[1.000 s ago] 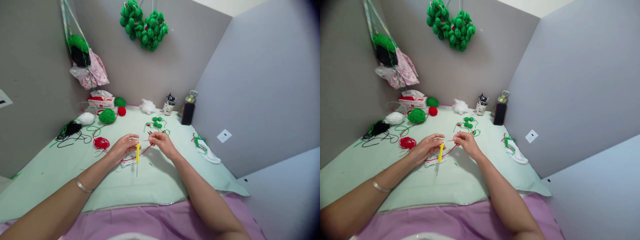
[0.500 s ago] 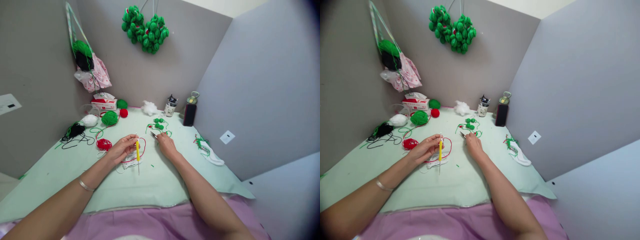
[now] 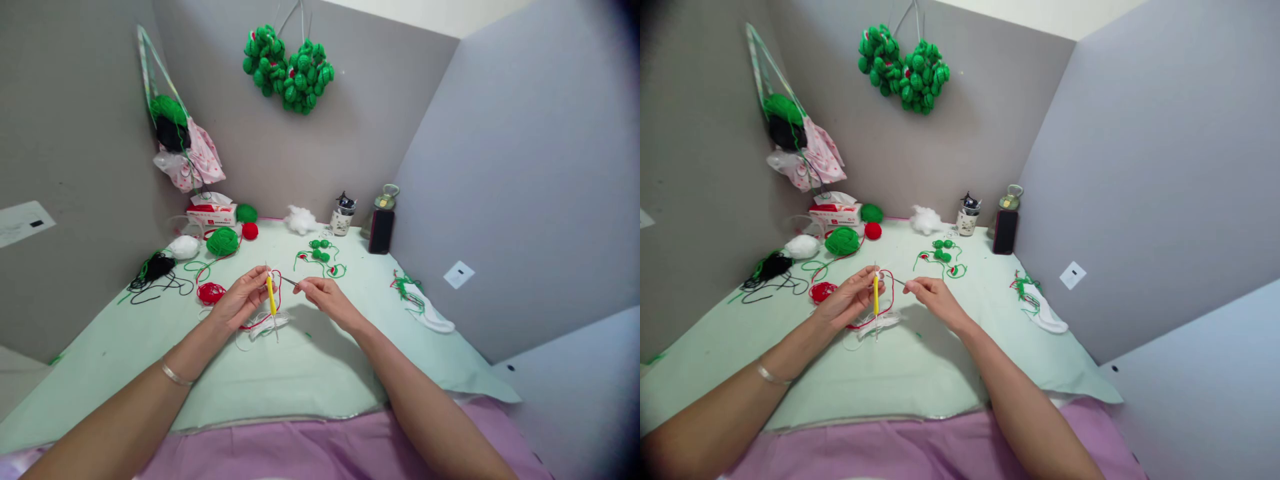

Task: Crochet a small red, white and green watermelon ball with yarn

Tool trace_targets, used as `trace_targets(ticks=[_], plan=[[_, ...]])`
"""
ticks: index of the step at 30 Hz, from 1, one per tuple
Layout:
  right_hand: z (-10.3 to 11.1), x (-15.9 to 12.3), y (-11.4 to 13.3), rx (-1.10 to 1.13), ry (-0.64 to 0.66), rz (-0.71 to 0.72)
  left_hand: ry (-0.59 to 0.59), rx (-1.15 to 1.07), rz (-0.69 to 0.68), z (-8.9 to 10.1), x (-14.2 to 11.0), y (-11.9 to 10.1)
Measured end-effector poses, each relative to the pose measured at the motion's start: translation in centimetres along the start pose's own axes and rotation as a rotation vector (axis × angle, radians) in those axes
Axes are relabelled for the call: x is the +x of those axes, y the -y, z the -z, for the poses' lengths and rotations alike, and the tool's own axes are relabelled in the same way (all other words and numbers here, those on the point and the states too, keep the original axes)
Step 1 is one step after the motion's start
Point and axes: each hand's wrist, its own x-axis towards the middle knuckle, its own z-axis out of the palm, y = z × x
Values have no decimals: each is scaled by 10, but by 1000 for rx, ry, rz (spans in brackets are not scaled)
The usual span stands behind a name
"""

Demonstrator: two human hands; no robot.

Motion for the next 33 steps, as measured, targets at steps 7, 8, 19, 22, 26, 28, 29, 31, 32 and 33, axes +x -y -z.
trace_targets(ticks=[7, 8, 19, 22, 26, 28, 29, 31, 32, 33], plan=[[-9, 3, -5, 72, -21, -27, 51, -20, 22, -7, -3, 2], [-10, 3, -6, 78, -24, -29, 55, -21, 23, -7, -3, 2], [-12, 5, -9, 102, -55, -32, 49, 0, 57, -6, -4, 4], [-13, 5, -7, 98, -66, -37, 49, 11, 60, -7, -4, 4], [-13, 5, -6, 103, -75, -50, 57, 22, 64, -7, -4, 5], [-12, 6, -6, 113, -74, -60, 63, 27, 68, -7, -5, 5], [-12, 7, -7, 120, -73, -65, 66, 29, 70, -7, -5, 5], [-11, 7, -8, 133, -73, -74, 72, 35, 75, -7, -5, 6], [-11, 8, -8, 139, -73, -78, 74, 37, 77, -7, -5, 6], [-11, 8, -8, 145, -73, -82, 75, 40, 78, -7, -5, 6]])
